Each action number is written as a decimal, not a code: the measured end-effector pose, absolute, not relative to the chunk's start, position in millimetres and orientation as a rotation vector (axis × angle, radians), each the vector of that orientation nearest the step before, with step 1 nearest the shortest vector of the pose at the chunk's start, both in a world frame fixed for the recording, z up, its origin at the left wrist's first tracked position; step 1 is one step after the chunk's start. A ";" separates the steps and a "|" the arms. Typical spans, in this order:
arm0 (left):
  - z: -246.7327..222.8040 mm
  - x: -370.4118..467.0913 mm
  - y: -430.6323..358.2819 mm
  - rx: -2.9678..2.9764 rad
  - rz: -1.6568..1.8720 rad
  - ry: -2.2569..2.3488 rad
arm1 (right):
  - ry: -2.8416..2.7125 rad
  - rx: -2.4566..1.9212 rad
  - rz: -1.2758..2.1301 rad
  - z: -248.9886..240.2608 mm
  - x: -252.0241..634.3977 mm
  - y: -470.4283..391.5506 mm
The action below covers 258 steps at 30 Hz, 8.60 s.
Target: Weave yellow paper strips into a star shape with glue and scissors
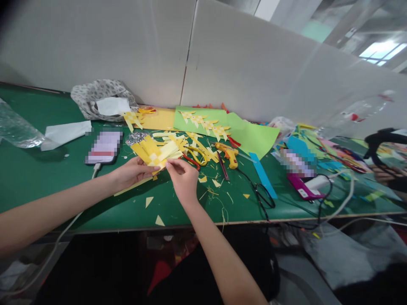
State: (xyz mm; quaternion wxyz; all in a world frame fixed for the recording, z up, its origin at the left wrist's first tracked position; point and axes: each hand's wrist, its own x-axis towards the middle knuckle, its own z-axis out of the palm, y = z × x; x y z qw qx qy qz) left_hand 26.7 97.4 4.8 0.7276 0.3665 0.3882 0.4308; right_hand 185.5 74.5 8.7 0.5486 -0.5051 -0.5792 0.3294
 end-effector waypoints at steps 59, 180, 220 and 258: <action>11.8 25.7 90.9 0.992 0.913 0.959 | -1.293 -1.203 1.009 10.7 192.0 78.9; 2.1 10.7 99.6 3.109 0.490 0.755 | -2.415 -1.348 0.110 17.8 209.3 74.3; 7.4 14.1 98.9 3.139 0.459 0.564 | -1.461 -2.311 -0.196 13.4 351.4 173.9; 6.7 15.6 97.1 3.150 0.431 0.599 | -2.360 -1.304 -0.152 41.7 269.9 116.4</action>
